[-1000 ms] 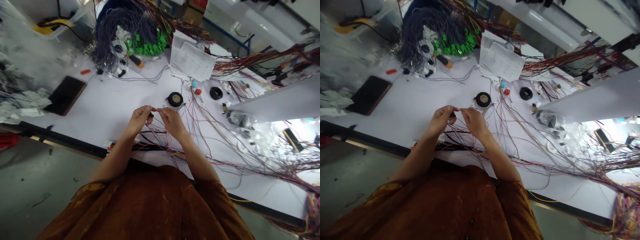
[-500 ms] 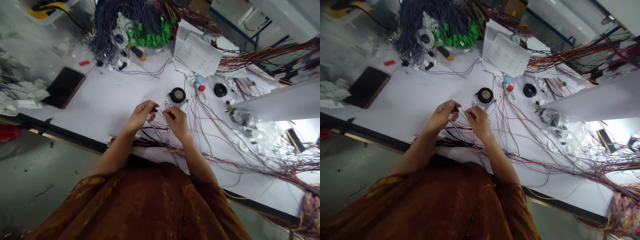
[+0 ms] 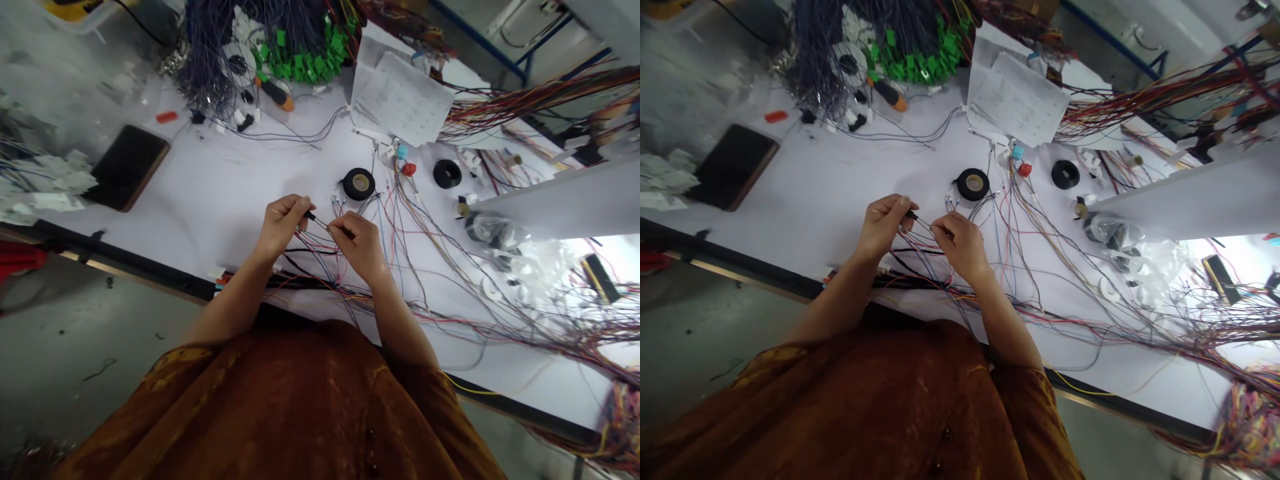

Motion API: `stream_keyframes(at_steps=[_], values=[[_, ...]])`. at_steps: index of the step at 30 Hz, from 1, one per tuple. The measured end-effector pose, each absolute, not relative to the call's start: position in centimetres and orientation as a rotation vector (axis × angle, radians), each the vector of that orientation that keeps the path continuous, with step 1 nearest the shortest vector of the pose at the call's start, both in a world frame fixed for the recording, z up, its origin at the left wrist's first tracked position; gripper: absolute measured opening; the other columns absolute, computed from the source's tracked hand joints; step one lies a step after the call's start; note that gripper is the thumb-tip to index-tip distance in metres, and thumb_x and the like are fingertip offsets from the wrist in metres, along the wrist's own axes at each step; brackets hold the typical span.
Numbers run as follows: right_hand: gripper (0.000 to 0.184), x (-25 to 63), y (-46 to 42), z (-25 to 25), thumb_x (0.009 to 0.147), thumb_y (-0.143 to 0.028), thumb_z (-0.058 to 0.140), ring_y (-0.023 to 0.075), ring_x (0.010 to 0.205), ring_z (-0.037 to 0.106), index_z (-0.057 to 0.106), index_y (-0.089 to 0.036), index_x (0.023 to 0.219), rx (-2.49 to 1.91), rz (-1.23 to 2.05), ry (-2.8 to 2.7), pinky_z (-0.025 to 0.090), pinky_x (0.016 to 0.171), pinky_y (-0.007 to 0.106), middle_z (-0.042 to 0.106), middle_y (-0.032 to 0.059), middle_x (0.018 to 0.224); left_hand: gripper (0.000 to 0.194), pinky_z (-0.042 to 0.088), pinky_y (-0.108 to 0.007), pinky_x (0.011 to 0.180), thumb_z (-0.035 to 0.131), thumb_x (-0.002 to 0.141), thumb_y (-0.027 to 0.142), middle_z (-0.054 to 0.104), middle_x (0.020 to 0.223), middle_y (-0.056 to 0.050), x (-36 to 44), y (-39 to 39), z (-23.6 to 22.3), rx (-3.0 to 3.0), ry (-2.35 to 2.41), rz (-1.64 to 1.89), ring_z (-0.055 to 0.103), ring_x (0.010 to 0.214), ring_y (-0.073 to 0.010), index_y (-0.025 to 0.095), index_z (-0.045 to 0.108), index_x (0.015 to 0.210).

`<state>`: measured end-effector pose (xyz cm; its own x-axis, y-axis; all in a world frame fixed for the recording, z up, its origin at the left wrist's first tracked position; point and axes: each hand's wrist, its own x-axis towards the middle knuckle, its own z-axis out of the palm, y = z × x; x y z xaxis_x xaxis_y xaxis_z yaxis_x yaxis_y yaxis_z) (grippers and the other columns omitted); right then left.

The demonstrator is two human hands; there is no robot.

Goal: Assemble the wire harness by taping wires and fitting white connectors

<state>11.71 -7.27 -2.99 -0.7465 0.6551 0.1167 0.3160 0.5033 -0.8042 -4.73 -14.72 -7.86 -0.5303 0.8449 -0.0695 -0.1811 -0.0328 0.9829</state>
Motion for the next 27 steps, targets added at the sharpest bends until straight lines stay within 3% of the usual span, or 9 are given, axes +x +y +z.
stream_keyframes(at_steps=[11, 17, 23, 27], values=[[0.019, 10.3, -7.9, -4.0, 0.092, -0.022, 0.055, 0.0117, 0.07, 0.053, 0.061, -0.02, 0.075, -0.804, 1.116, -2.301, 0.041, 0.069, 0.027, 0.059, -0.0002, 0.075, 0.031, 0.031, -0.022, 0.044, 0.069, 0.084, 0.045, 0.052, 0.048, 0.002, -4.0, -14.8, -7.4, 0.816, 1.501, 1.623, 0.042, 0.044, -0.0069, 0.016, 0.069, 0.073], [0.01, 10.8, -8.0, -4.5, 0.09, -0.025, 0.06, 0.0125, 0.073, 0.055, 0.063, -0.019, 0.083, -0.806, 1.121, -2.278, 0.042, 0.07, 0.027, 0.062, 0.0003, 0.079, 0.041, 0.033, -0.02, 0.045, 0.064, 0.086, 0.054, 0.05, 0.048, 0.003, -4.2, -14.6, -7.6, 0.806, 1.525, 1.664, 0.042, 0.045, -0.0063, 0.016, 0.065, 0.072], [0.016, 9.9, -8.3, -4.4, 0.092, -0.021, 0.054, 0.0127, 0.073, 0.053, 0.059, -0.02, 0.076, -0.785, 1.045, -2.282, 0.04, 0.069, 0.027, 0.059, 0.0003, 0.076, 0.052, 0.047, -0.021, 0.05, 0.049, 0.09, 0.066, 0.062, 0.076, -0.004, -5.8, -15.2, -7.4, 0.839, 1.248, 1.497, 0.061, 0.065, -0.0119, 0.017, 0.065, 0.098], [0.018, 8.6, -8.7, -4.0, 0.092, -0.021, 0.054, 0.0122, 0.071, 0.053, 0.057, -0.02, 0.074, -0.778, 1.076, -2.272, 0.038, 0.067, 0.026, 0.059, 0.0, 0.075, 0.045, 0.049, -0.02, 0.05, 0.062, 0.086, 0.057, 0.061, 0.079, -0.002, -6.4, -15.3, -7.2, 0.88, 1.264, 1.502, 0.061, 0.065, -0.011, 0.018, 0.061, 0.109]])
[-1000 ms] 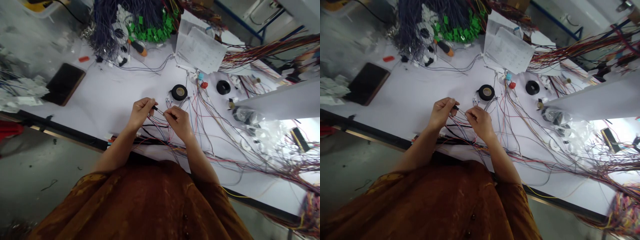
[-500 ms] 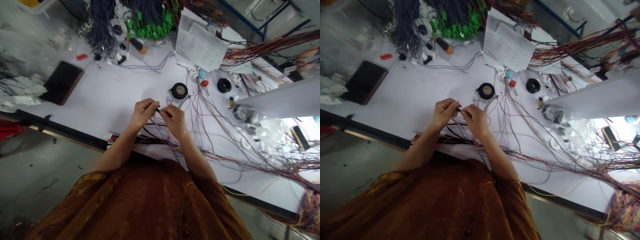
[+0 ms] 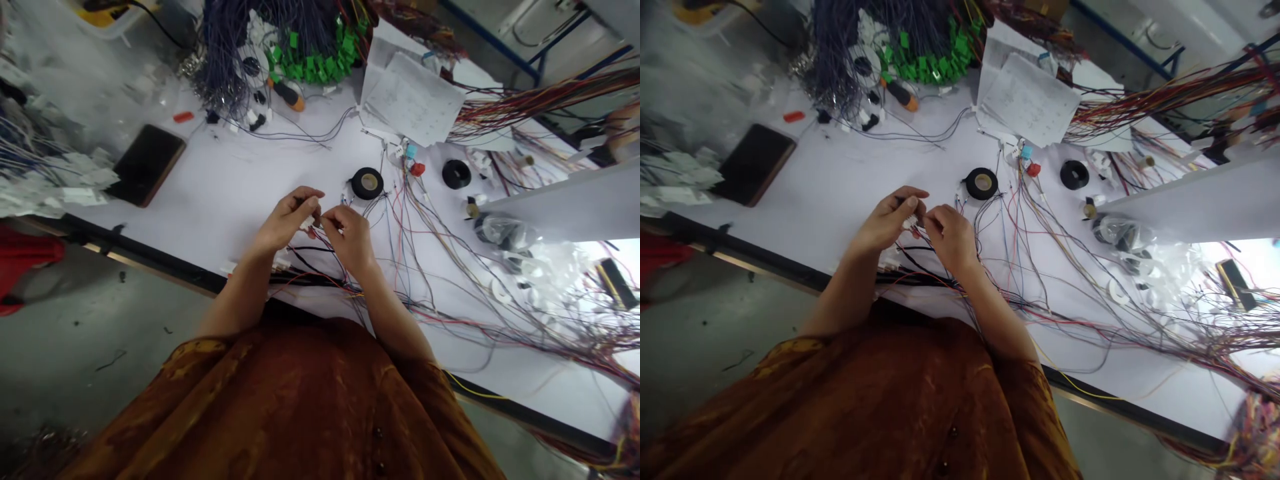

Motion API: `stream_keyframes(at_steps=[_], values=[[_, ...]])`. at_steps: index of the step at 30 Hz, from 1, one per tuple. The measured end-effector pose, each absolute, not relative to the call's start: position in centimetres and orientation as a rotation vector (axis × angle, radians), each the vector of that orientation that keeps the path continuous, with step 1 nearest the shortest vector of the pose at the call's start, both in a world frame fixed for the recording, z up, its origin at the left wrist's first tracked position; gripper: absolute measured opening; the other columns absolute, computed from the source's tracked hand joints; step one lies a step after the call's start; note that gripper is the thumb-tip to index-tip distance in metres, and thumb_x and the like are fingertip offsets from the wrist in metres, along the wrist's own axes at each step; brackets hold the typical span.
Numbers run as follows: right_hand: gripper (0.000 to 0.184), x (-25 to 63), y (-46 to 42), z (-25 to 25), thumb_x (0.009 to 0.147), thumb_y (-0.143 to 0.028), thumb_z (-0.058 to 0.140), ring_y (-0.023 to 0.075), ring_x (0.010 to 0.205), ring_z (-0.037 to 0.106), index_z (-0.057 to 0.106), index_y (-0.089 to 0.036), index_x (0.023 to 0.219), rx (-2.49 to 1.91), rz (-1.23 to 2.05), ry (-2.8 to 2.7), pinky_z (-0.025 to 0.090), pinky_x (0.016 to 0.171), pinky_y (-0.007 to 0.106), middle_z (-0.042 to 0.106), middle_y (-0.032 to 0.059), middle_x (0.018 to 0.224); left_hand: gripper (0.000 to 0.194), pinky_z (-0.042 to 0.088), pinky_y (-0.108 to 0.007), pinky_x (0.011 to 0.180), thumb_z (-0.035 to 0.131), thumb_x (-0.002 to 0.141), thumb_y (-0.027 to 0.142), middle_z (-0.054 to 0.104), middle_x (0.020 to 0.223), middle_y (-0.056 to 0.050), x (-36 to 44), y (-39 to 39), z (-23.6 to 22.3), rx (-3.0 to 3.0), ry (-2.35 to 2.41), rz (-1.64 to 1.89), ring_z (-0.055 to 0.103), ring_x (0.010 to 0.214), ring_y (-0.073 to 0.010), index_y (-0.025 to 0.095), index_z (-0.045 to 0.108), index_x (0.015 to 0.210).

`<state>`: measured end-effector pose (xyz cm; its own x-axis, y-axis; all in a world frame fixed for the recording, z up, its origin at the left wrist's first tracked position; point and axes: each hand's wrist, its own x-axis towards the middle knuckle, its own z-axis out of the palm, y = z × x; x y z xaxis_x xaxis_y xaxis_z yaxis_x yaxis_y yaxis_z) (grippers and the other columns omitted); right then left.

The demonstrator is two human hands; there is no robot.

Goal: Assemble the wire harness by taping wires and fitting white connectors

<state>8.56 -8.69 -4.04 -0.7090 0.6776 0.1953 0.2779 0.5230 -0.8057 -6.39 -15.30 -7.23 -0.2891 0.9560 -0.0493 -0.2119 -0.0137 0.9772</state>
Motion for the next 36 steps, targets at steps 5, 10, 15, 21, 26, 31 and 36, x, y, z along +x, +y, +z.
stream_keyframes(at_steps=[5, 10, 15, 21, 26, 31, 36], values=[[0.018, 8.1, -9.0, -3.7, 0.093, -0.025, 0.053, 0.013, 0.073, 0.054, 0.057, -0.02, 0.076, -0.793, 1.064, -2.345, 0.04, 0.07, 0.027, 0.059, 0.0006, 0.077, 0.038, 0.042, -0.019, 0.047, 0.067, 0.086, 0.047, 0.055, 0.072, 0.003, -5.7, -15.1, -7.3, 0.955, 1.501, 1.72, 0.052, 0.053, -0.0073, 0.02, 0.056, 0.111], [0.022, 7.9, -10.1, -3.5, 0.088, -0.029, 0.061, 0.0204, 0.09, 0.062, 0.054, -0.019, 0.106, -0.857, 1.127, -2.522, 0.046, 0.079, 0.032, 0.067, 0.0072, 0.1, 0.043, 0.04, -0.022, 0.053, 0.066, 0.088, 0.041, 0.051, 0.072, 0.005, -4.9, -15.0, -7.6, 1.008, 1.707, 1.805, 0.049, 0.054, -0.008, 0.023, 0.047, 0.122], [0.03, 7.4, -11.7, -4.4, 0.1, -0.028, 0.041, 0.0238, 0.079, 0.067, 0.045, -0.016, 0.128, -1.025, 0.954, -2.69, 0.045, 0.07, 0.033, 0.071, 0.0097, 0.091, 0.042, 0.039, -0.024, 0.059, 0.064, 0.09, 0.032, 0.051, 0.073, 0.004, -4.4, -15.4, -7.3, 1.091, 1.903, 1.843, 0.046, 0.058, -0.0096, 0.023, 0.044, 0.126], [0.031, 9.7, -11.7, -7.4, 0.104, -0.032, 0.03, 0.0187, 0.078, 0.064, 0.057, -0.018, 0.103, -0.913, 0.791, -2.683, 0.039, 0.068, 0.029, 0.071, 0.0076, 0.091, 0.032, 0.041, -0.025, 0.064, 0.061, 0.09, 0.024, 0.054, 0.078, 0.002, -4.6, -15.7, -7.1, 1.086, 2.034, 1.856, 0.047, 0.062, -0.0099, 0.021, 0.049, 0.119], [0.033, 11.2, -11.3, -8.8, 0.103, -0.031, 0.031, 0.0162, 0.069, 0.058, 0.058, -0.019, 0.086, -0.855, 0.786, -2.545, 0.037, 0.074, 0.03, 0.069, 0.0052, 0.079, 0.036, 0.043, -0.023, 0.062, 0.071, 0.082, 0.028, 0.055, 0.079, 0.002, -5.6, -15.2, -7.9, 0.941, 1.885, 1.842, 0.051, 0.064, -0.0093, 0.022, 0.054, 0.114], [0.034, 11.4, -10.9, -8.9, 0.102, -0.036, 0.032, 0.0135, 0.061, 0.054, 0.055, -0.02, 0.083, -0.99, 0.931, -2.237, 0.035, 0.065, 0.027, 0.063, 0.0011, 0.07, 0.041, 0.043, -0.021, 0.052, 0.08, 0.07, 0.041, 0.058, 0.074, 0.001, -5.9, -14.4, -8.3, 0.68, 1.362, 1.575, 0.054, 0.061, -0.0091, 0.018, 0.063, 0.101], [0.033, 11.2, -11.2, -9.2, 0.1, -0.036, 0.03, 0.0134, 0.06, 0.051, 0.052, -0.021, 0.08, -1.023, 0.91, -2.206, 0.034, 0.063, 0.027, 0.059, 0.0011, 0.068, 0.035, 0.036, -0.018, 0.049, 0.087, 0.062, 0.037, 0.051, 0.057, 0.004, -3.6, -14.2, -8.0, 0.422, 1.02, 1.378, 0.044, 0.05, -0.0033, 0.012, 0.07, 0.081]])
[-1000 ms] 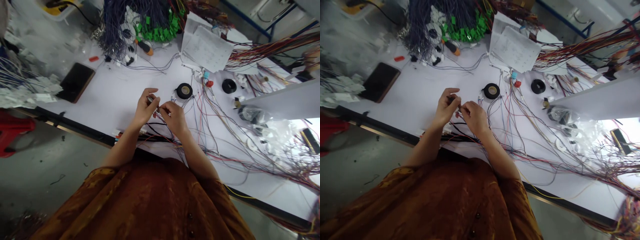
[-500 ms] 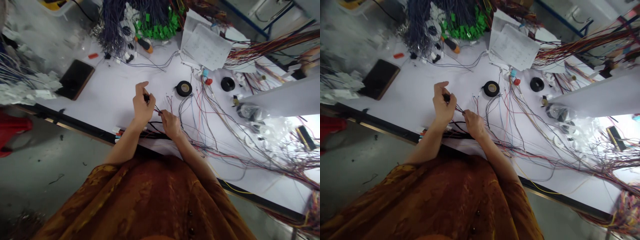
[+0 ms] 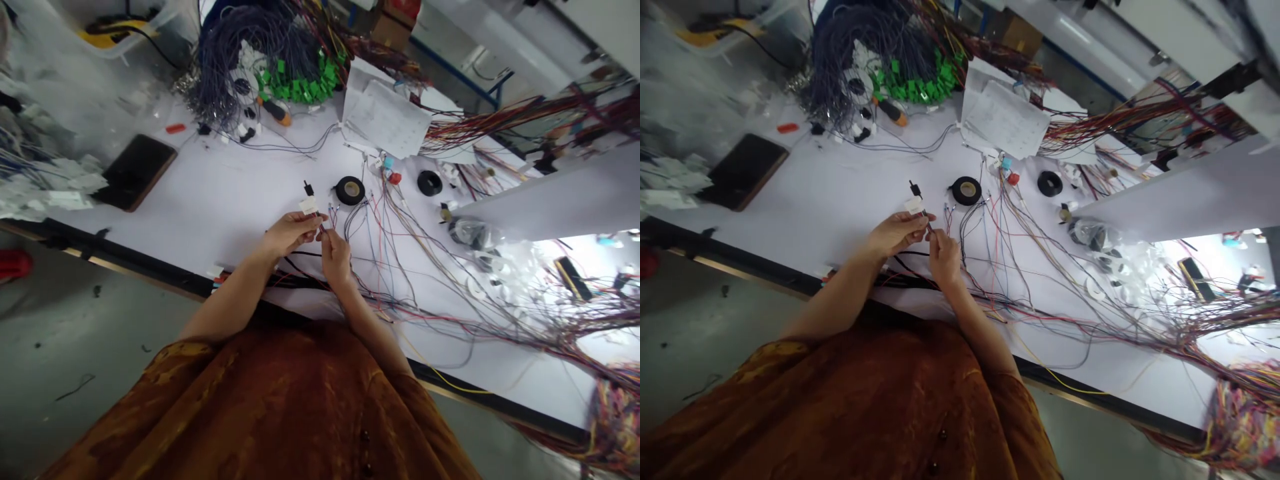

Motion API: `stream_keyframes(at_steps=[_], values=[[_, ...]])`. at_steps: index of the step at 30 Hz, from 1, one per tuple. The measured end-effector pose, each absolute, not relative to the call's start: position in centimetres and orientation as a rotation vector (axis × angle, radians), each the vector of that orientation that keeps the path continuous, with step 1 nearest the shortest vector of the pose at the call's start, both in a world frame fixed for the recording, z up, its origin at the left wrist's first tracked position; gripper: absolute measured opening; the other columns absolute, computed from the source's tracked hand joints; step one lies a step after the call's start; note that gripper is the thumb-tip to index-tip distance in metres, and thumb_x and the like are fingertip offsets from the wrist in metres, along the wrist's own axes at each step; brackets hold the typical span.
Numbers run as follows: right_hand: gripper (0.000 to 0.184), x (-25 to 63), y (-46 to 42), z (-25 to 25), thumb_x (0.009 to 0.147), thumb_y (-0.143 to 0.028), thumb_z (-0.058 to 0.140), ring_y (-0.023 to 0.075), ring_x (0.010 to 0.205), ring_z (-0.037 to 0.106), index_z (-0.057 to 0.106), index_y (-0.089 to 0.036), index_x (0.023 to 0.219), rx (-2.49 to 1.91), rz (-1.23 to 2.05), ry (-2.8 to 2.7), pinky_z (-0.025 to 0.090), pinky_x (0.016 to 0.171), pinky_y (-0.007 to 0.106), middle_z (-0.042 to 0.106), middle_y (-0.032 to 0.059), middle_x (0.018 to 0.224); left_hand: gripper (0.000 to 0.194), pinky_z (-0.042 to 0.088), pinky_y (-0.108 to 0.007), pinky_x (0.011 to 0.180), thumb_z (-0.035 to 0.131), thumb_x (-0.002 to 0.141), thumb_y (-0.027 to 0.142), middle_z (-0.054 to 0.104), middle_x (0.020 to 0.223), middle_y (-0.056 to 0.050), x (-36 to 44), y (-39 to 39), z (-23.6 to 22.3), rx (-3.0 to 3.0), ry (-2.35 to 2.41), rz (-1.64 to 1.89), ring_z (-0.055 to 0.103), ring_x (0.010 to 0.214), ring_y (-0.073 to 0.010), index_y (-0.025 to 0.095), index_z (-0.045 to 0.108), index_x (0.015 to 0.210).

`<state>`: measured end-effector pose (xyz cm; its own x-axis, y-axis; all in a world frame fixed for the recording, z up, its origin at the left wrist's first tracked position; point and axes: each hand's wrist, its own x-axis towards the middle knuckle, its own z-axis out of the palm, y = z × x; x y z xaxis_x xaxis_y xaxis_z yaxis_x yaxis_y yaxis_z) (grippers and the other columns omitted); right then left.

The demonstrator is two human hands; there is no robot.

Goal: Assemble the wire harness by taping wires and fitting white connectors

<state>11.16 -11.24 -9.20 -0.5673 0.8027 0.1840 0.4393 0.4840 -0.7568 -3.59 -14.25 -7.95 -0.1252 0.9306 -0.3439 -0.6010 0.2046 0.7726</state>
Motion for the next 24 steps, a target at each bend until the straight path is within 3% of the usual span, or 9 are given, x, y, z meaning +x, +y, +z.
stream_keyframes(at_steps=[4, 8, 10, 12, 15, 18, 24], values=[[0.031, 11.8, -10.6, -8.2, 0.099, -0.036, 0.035, 0.0143, 0.062, 0.052, 0.052, -0.022, 0.076, -1.045, 1.027, -2.316, 0.037, 0.064, 0.027, 0.056, 0.0004, 0.065, 0.036, 0.034, -0.019, 0.047, 0.086, 0.061, 0.04, 0.051, 0.053, 0.003, -2.6, -14.1, -8.2, 0.383, 1.054, 1.417, 0.044, 0.047, -0.0036, 0.011, 0.068, 0.072], [0.021, 11.6, -7.4, -5.3, 0.091, -0.038, 0.052, 0.0149, 0.08, 0.059, 0.061, -0.02, 0.089, -0.911, 1.238, -2.185, 0.046, 0.076, 0.028, 0.064, 0.0035, 0.087, 0.036, 0.032, -0.02, 0.044, 0.08, 0.067, 0.045, 0.054, 0.051, 0.002, -2.9, -14.1, -8.5, 0.546, 1.193, 1.398, 0.045, 0.045, -0.0056, 0.014, 0.063, 0.062], [0.027, 10.5, -5.4, -4.1, 0.086, -0.042, 0.06, 0.0144, 0.084, 0.06, 0.062, -0.019, 0.101, -0.889, 1.4, -2.085, 0.048, 0.077, 0.028, 0.064, 0.0037, 0.095, 0.037, 0.032, -0.021, 0.043, 0.079, 0.069, 0.045, 0.055, 0.051, 0.002, -3.0, -14.2, -8.4, 0.63, 1.225, 1.385, 0.045, 0.044, -0.0058, 0.015, 0.06, 0.059], [0.032, 8.9, -4.0, -3.4, 0.082, -0.045, 0.066, 0.0132, 0.079, 0.059, 0.062, -0.02, 0.1, -0.827, 1.663, -2.069, 0.048, 0.07, 0.026, 0.063, 0.0018, 0.09, 0.038, 0.031, -0.021, 0.043, 0.077, 0.072, 0.045, 0.053, 0.049, 0.002, -3.0, -14.4, -8.1, 0.707, 1.233, 1.384, 0.044, 0.043, -0.0057, 0.015, 0.059, 0.057], [0.032, 6.6, -3.0, -3.5, 0.08, -0.051, 0.069, 0.0112, 0.062, 0.052, 0.059, -0.02, 0.08, -0.807, 2.005, -2.034, 0.042, 0.056, 0.025, 0.055, -0.002, 0.07, 0.039, 0.031, -0.021, 0.044, 0.073, 0.076, 0.043, 0.052, 0.048, 0.002, -3.0, -14.5, -7.7, 0.794, 1.246, 1.396, 0.043, 0.043, -0.0054, 0.015, 0.057, 0.055], [0.04, 5.6, -3.3, -4.2, 0.08, -0.055, 0.067, 0.0092, 0.05, 0.042, 0.05, -0.021, 0.068, -0.892, 2.145, -1.884, 0.034, 0.047, 0.025, 0.044, -0.0049, 0.059, 0.035, 0.033, -0.021, 0.045, 0.073, 0.077, 0.04, 0.053, 0.049, 0.002, -2.9, -14.5, -7.7, 0.803, 1.27, 1.426, 0.043, 0.044, -0.0054, 0.014, 0.059, 0.058], [0.04, 5.9, -4.1, -4.0, 0.077, -0.051, 0.073, 0.0073, 0.052, 0.036, 0.049, -0.021, 0.067, -0.971, 1.933, -1.873, 0.028, 0.045, 0.023, 0.038, -0.0061, 0.06, 0.039, 0.031, -0.02, 0.044, 0.076, 0.074, 0.046, 0.055, 0.052, 0.0, -2.7, -14.3, -8.6, 0.608, 1.1, 1.4, 0.045, 0.045, -0.0055, 0.015, 0.059, 0.058]])
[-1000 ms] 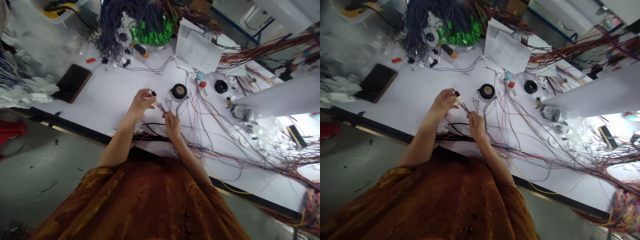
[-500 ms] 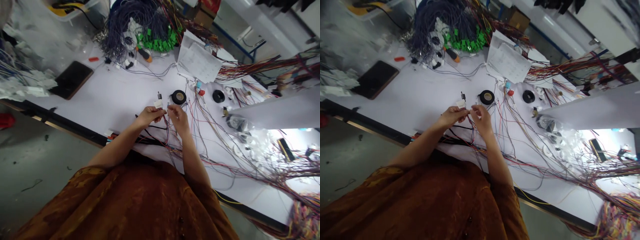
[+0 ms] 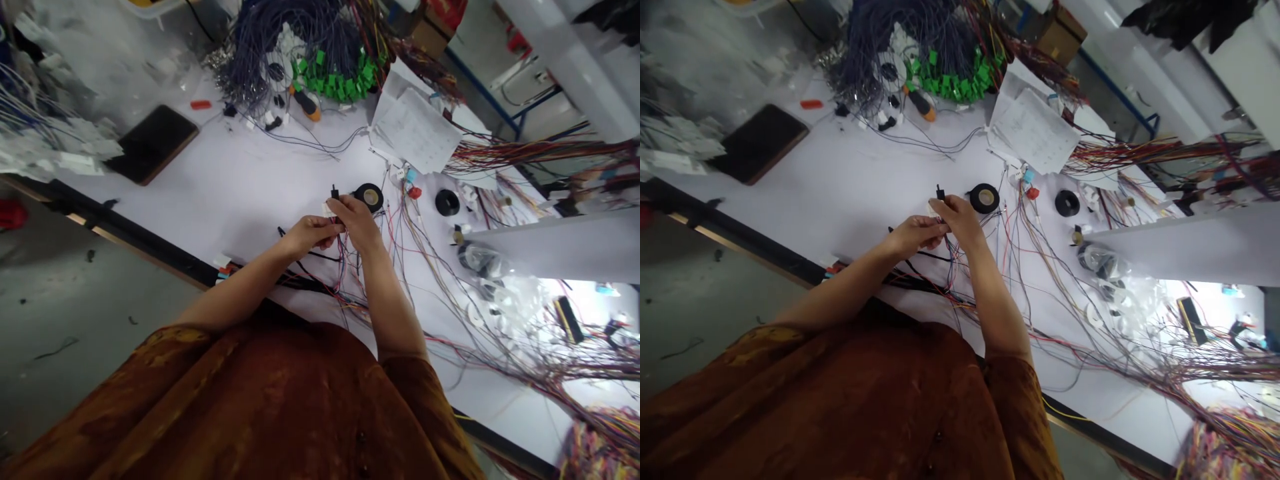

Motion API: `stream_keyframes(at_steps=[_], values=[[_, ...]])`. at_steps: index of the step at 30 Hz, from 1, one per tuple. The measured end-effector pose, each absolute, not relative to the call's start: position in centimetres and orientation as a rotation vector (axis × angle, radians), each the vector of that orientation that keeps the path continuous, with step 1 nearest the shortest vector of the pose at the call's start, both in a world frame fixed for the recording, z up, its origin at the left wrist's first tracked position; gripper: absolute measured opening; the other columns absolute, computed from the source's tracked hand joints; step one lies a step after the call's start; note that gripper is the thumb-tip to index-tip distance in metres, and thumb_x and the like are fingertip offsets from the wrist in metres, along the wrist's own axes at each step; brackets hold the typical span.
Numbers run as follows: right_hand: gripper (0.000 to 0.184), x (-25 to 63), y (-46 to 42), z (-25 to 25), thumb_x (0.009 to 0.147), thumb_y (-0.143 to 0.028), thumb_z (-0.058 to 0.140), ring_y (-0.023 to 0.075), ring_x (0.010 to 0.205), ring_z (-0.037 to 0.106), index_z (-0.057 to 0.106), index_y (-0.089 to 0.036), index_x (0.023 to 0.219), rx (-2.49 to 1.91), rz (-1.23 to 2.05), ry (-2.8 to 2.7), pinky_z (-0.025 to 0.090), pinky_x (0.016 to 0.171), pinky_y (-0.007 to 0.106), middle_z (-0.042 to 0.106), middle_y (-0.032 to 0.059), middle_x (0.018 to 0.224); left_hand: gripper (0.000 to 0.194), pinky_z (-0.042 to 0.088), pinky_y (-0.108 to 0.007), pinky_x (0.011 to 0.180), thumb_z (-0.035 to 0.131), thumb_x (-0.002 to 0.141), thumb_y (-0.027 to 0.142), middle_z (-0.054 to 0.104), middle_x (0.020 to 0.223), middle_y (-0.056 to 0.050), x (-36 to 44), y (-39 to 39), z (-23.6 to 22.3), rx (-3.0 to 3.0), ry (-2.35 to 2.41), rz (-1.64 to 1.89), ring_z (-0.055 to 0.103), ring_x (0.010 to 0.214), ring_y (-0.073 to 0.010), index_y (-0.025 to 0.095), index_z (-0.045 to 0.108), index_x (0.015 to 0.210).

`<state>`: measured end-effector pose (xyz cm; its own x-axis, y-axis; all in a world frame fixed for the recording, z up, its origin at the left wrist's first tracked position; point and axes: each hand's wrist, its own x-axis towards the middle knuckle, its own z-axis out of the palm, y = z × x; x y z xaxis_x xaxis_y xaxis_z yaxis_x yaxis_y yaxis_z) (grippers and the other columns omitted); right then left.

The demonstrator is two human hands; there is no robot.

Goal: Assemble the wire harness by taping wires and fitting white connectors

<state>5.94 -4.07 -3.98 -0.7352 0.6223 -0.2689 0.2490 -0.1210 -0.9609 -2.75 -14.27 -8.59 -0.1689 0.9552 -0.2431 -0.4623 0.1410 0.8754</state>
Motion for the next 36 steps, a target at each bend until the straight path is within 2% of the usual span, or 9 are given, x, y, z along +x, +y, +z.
stream_keyframes(at_steps=[6, 14, 30, 36], values=[[0.03, 6.2, -2.7, -4.0, 0.08, -0.049, 0.069, 0.0058, 0.055, 0.041, 0.062, -0.02, 0.08, -0.911, 1.907, -1.78, 0.033, 0.049, 0.021, 0.052, -0.0039, 0.07, 0.037, 0.032, -0.02, 0.043, 0.079, 0.07, 0.045, 0.055, 0.051, 0.0, -2.8, -14.3, -8.3, 0.581, 1.124, 1.379, 0.045, 0.044, -0.0053, 0.014, 0.062, 0.058], [0.037, 5.8, -2.2, -4.8, 0.072, -0.051, 0.077, 0.0047, 0.05, 0.038, 0.059, -0.02, 0.077, -0.928, 2.02, -1.657, 0.03, 0.046, 0.021, 0.045, -0.007, 0.06, 0.034, 0.033, -0.02, 0.043, 0.078, 0.071, 0.044, 0.055, 0.051, 0.001, -2.8, -14.3, -8.6, 0.548, 1.133, 1.356, 0.046, 0.045, -0.006, 0.014, 0.064, 0.061], [0.038, 5.2, -2.6, -4.6, 0.078, -0.053, 0.073, 0.0052, 0.046, 0.039, 0.054, -0.02, 0.073, -1.02, 2.043, -1.632, 0.026, 0.043, 0.021, 0.044, -0.0071, 0.056, 0.036, 0.034, -0.021, 0.044, 0.079, 0.07, 0.046, 0.056, 0.053, 0.0, -3.0, -14.3, -8.6, 0.568, 1.166, 1.347, 0.047, 0.045, -0.0061, 0.015, 0.063, 0.06], [0.035, 4.7, -2.6, -4.7, 0.078, -0.049, 0.074, 0.0055, 0.044, 0.039, 0.054, -0.02, 0.074, -1.039, 2.09, -1.576, 0.028, 0.043, 0.021, 0.044, -0.0075, 0.056, 0.035, 0.034, -0.021, 0.044, 0.079, 0.07, 0.045, 0.054, 0.052, 0.001, -3.0, -14.3, -8.4, 0.568, 1.164, 1.343, 0.046, 0.045, -0.0061, 0.015, 0.063, 0.06]])
